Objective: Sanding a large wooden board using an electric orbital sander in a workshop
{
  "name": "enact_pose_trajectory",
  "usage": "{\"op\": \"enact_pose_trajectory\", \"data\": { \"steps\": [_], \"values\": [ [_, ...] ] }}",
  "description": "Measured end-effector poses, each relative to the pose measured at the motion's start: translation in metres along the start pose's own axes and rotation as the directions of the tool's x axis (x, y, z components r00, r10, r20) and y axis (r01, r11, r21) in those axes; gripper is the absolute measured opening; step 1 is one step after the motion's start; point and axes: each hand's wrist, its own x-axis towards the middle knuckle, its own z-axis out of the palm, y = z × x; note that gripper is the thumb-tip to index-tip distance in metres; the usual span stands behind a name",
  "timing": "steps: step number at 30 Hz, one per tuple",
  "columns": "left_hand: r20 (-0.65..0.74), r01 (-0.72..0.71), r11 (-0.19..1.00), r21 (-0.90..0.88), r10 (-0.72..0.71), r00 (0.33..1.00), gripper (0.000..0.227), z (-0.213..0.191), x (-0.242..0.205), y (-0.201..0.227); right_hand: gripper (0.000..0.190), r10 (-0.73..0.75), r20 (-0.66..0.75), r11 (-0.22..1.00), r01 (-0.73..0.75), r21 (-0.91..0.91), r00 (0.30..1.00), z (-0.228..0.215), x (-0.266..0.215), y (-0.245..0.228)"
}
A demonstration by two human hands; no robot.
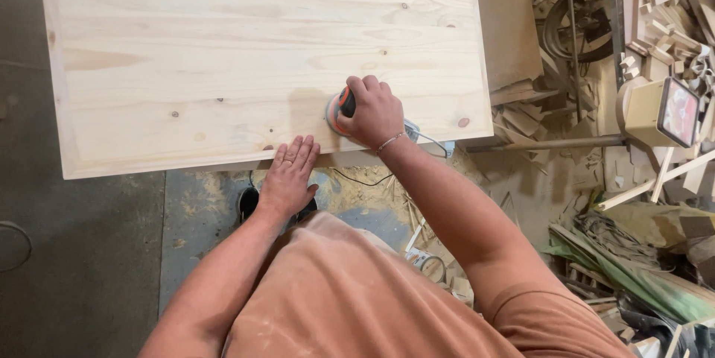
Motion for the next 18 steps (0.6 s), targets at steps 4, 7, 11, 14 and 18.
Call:
{"op": "enact_pose_trajectory", "data": {
  "steps": [4,7,11,14,18],
  "values": [
    [0.003,0.003,1.0,0.0,-0.003,1.0,0.108,0.004,-0.002,-0.001,0.063,0.034,0.086,0.999,-0.034,-0.011,0.996,-0.007,-0.017,0.013],
    [-0.008,-0.003,1.0,0.012,0.003,1.0,0.11,0.005,-0.002,-0.002,0.063,0.06,0.114,0.998,-0.06,-0.008,0.992,-0.015,-0.027,0.035],
    [-0.001,-0.003,1.0,0.016,0.003,1.0,0.108,0.002,-0.002,-0.002,0.064,0.178,0.149,0.983,-0.169,-0.072,0.973,-0.017,-0.035,0.08],
    [-0.001,0.001,1.0,0.019,-0.001,1.0,0.109,0.002,-0.003,-0.002,0.064,0.236,0.147,0.969,-0.222,-0.108,0.96,-0.031,-0.038,0.105],
    [-0.013,0.001,0.999,0.046,-0.001,1.0,0.11,0.003,-0.003,-0.002,0.065,0.367,0.193,0.929,-0.347,-0.128,0.91,-0.029,-0.039,0.148]
  ]
}}
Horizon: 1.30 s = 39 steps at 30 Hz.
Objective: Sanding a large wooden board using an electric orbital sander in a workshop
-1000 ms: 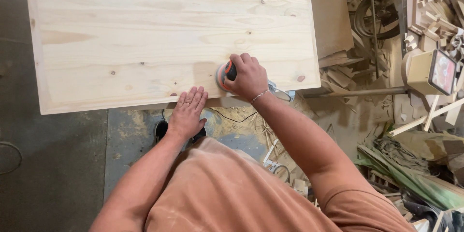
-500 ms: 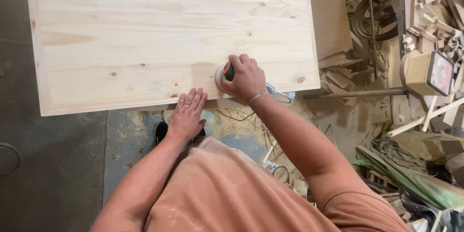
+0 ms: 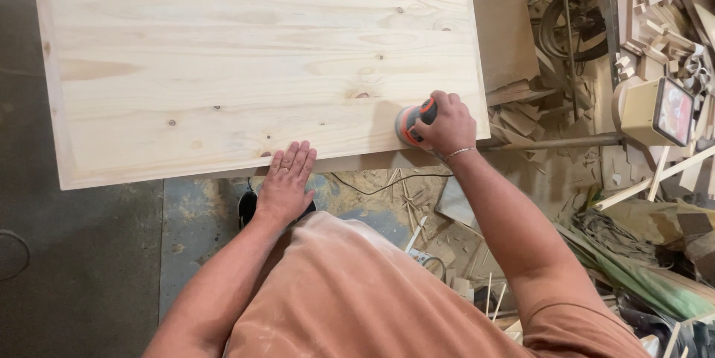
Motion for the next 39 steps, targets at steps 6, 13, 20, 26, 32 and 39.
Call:
{"op": "enact_pose_trajectory", "data": {
  "steps": [6,13,20,26,32,39],
  "values": [
    [-0.016,0.003,1.0,-0.008,-0.003,1.0,0.111,-0.001,-0.001,0.001,0.066,0.058,0.025,0.998,-0.058,-0.005,0.998,-0.005,-0.001,0.018],
    [-0.039,-0.002,0.999,-0.049,0.0,0.999,0.11,0.004,0.0,0.002,0.066,-0.053,-0.015,0.999,0.053,0.003,0.998,0.002,-0.022,-0.009],
    [-0.003,0.039,0.997,-0.064,-0.04,0.999,0.108,0.005,0.011,0.005,0.066,-0.236,-0.131,0.971,0.24,0.014,0.963,0.011,-0.032,-0.037],
    [0.018,0.057,0.995,-0.083,-0.056,0.998,0.109,-0.005,0.031,0.003,0.061,-0.314,-0.203,0.946,0.323,0.009,0.927,0.015,-0.03,-0.066],
    [0.035,0.055,0.997,-0.045,-0.054,0.998,0.108,-0.004,0.036,-0.002,0.06,-0.351,-0.22,0.93,0.367,0.032,0.91,0.01,-0.025,-0.091],
    [0.025,0.129,0.991,-0.042,-0.128,0.991,0.109,0.001,0.026,-0.011,0.06,-0.41,-0.229,0.899,0.433,0.062,0.883,0.013,-0.015,-0.112]
  ]
}}
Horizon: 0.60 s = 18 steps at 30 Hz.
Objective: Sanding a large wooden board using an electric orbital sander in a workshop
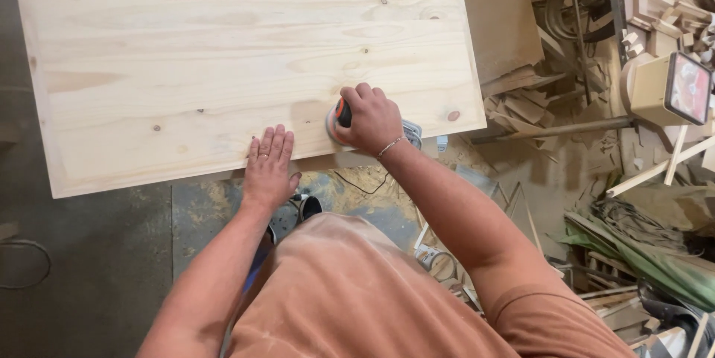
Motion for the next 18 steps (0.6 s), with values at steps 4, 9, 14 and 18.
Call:
{"op": "enact_pose_trajectory", "data": {
  "steps": [4,9,14,18],
  "values": [
    [0.021,0.039,0.999,-0.007,-0.039,0.999,0.107,-0.01,-0.007,-0.002,0.06,-0.027,-0.011,1.0,0.027,-0.007,1.0,0.002,0.007,-0.008],
    [-0.003,0.06,0.998,0.011,-0.06,0.998,0.11,-0.016,-0.016,-0.005,0.059,-0.07,-0.039,0.997,0.07,-0.01,0.997,0.005,0.018,-0.015],
    [0.018,0.08,0.997,0.013,-0.08,0.997,0.109,-0.014,-0.022,-0.011,0.059,-0.092,-0.048,0.996,0.091,-0.01,0.995,0.017,0.029,-0.02],
    [0.041,0.095,0.995,0.021,-0.096,0.995,0.11,-0.02,-0.025,-0.013,0.057,-0.09,-0.025,0.996,0.09,0.001,0.996,0.016,0.037,-0.026]
  ]
}}
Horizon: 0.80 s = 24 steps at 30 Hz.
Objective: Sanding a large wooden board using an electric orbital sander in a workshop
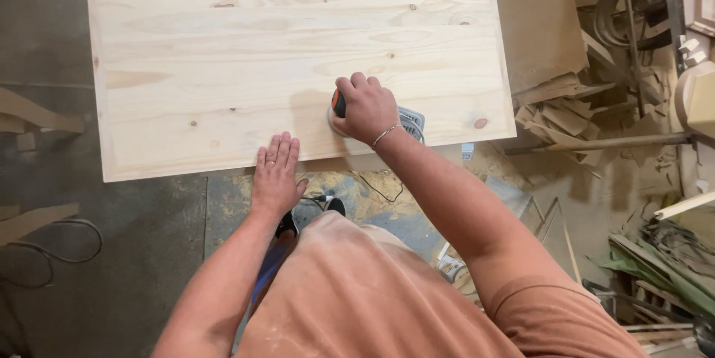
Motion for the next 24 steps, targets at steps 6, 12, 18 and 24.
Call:
{"op": "enact_pose_trajectory", "data": {
  "steps": [6,12,18,24],
  "values": [
    [0.056,0.036,0.999,0.029,-0.037,0.998,0.11,0.001,-0.005,-0.008,0.057,-0.007,0.04,1.0,0.007,0.002,0.999,0.007,0.008,-0.006],
    [0.095,0.095,0.995,0.042,-0.099,0.991,0.108,-0.005,-0.013,-0.022,0.057,-0.052,0.048,0.999,0.052,-0.002,0.997,0.003,0.012,-0.023],
    [0.11,0.148,0.987,0.069,-0.155,0.982,0.11,-0.026,-0.023,-0.042,0.054,-0.086,0.065,0.996,0.084,0.038,0.994,0.006,0.006,-0.033],
    [0.084,0.202,0.976,0.086,-0.209,0.974,0.112,-0.028,-0.026,-0.072,0.051,-0.1,0.115,0.994,0.096,0.043,0.988,-0.017,-0.016,-0.044]
  ]
}}
